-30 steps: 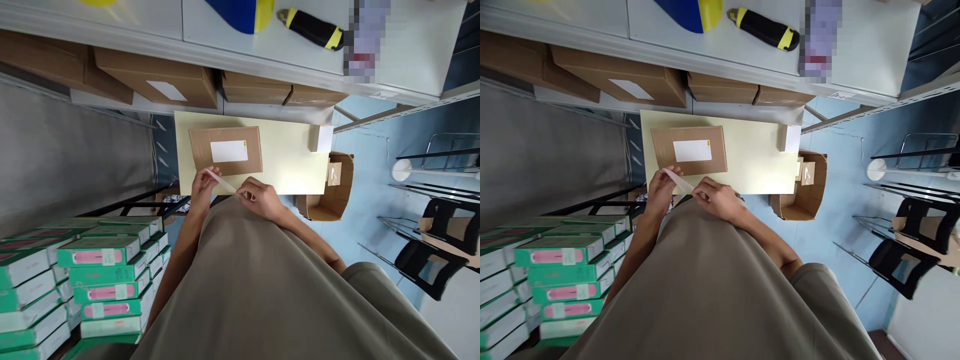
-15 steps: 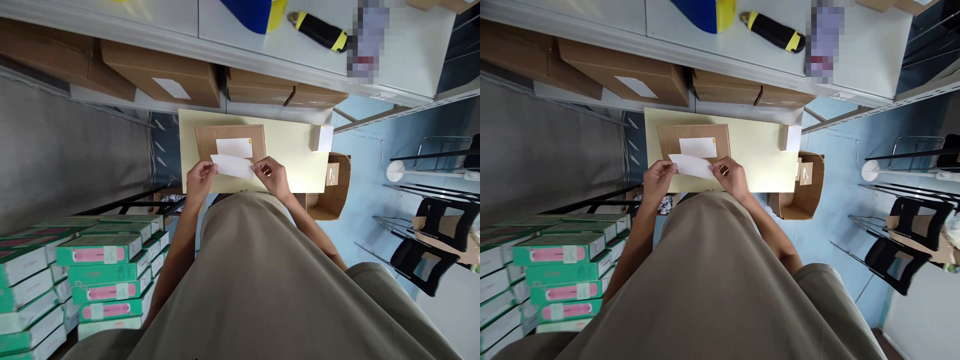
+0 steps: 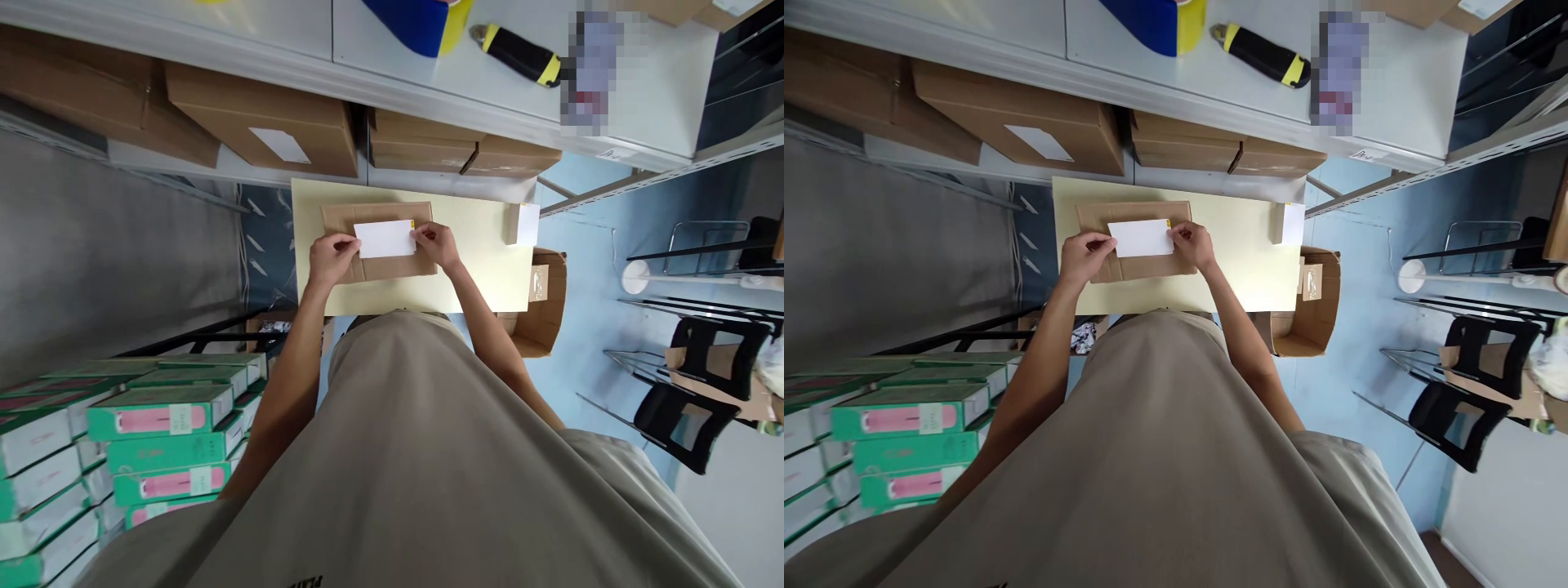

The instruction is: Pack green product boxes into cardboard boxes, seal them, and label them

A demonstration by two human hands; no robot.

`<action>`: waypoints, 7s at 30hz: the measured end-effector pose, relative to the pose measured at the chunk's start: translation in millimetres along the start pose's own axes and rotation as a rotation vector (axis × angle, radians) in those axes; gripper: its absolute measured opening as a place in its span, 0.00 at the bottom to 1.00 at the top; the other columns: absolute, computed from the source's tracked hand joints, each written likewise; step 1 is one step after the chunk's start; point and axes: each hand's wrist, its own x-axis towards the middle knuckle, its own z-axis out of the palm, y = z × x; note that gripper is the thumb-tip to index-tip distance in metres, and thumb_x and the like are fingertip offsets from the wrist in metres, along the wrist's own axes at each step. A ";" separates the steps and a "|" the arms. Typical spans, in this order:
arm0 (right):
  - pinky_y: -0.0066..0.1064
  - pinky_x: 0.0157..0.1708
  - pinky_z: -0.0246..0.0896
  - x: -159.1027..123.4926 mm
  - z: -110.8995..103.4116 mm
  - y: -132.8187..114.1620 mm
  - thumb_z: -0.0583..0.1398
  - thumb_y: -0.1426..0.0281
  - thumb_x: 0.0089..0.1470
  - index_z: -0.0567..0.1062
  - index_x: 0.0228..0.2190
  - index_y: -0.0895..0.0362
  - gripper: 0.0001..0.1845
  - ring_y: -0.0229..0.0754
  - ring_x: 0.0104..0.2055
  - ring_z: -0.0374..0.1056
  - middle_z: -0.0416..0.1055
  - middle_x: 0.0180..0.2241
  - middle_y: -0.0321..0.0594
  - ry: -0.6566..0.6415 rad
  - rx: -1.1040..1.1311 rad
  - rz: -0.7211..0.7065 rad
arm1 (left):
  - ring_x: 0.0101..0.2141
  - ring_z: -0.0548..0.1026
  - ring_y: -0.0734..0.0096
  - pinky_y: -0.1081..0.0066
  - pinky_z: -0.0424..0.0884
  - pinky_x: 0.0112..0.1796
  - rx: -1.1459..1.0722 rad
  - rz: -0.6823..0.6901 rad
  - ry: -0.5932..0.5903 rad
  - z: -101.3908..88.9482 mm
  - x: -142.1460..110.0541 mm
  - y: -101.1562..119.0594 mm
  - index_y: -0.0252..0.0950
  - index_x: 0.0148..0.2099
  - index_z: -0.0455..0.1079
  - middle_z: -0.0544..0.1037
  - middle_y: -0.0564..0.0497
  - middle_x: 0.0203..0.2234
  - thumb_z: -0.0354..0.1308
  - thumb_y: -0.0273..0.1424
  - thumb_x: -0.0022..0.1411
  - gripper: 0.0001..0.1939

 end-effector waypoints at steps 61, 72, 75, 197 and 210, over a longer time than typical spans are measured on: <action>0.50 0.60 0.74 -0.8 30.6 35.3 0.64 0.68 0.73 0.80 0.37 0.52 0.09 0.53 0.49 0.75 0.80 0.44 0.47 0.118 -0.456 -0.121 | 0.45 0.85 0.52 0.59 0.78 0.53 0.231 -0.053 0.031 11.4 1.1 2.2 0.40 0.41 0.87 0.90 0.45 0.39 0.65 0.36 0.66 0.10; 0.58 0.63 0.73 -2.0 38.3 25.5 0.64 0.72 0.71 0.79 0.36 0.53 0.07 0.57 0.54 0.76 0.81 0.47 0.49 0.168 -0.463 -0.013 | 0.44 0.85 0.51 0.58 0.78 0.51 0.228 -0.073 0.057 13.7 2.3 3.8 0.39 0.39 0.87 0.89 0.44 0.38 0.66 0.36 0.64 0.09; 0.60 0.63 0.74 -1.6 41.3 22.9 0.64 0.72 0.70 0.79 0.36 0.52 0.06 0.58 0.55 0.76 0.81 0.49 0.50 0.187 -0.463 0.022 | 0.45 0.85 0.49 0.57 0.78 0.52 0.217 -0.067 0.044 13.0 3.8 2.1 0.40 0.40 0.87 0.89 0.45 0.37 0.66 0.36 0.63 0.09; 0.58 0.88 0.32 -12.3 132.6 -8.2 0.49 0.60 0.79 0.55 0.82 0.68 0.41 0.59 0.89 0.37 0.46 0.85 0.53 -0.385 -0.848 -0.415 | 0.49 0.84 0.58 0.62 0.76 0.58 0.219 -0.024 0.025 9.8 -0.9 -5.9 0.40 0.56 0.74 0.87 0.42 0.48 0.56 0.28 0.71 0.14; 0.56 0.88 0.32 -32.9 125.6 -6.9 0.50 0.60 0.78 0.56 0.81 0.70 0.42 0.57 0.89 0.37 0.44 0.85 0.55 -0.367 -0.863 -0.428 | 0.50 0.84 0.57 0.63 0.76 0.57 0.231 -0.017 0.053 12.4 0.1 -11.6 0.41 0.56 0.75 0.87 0.43 0.47 0.57 0.29 0.72 0.13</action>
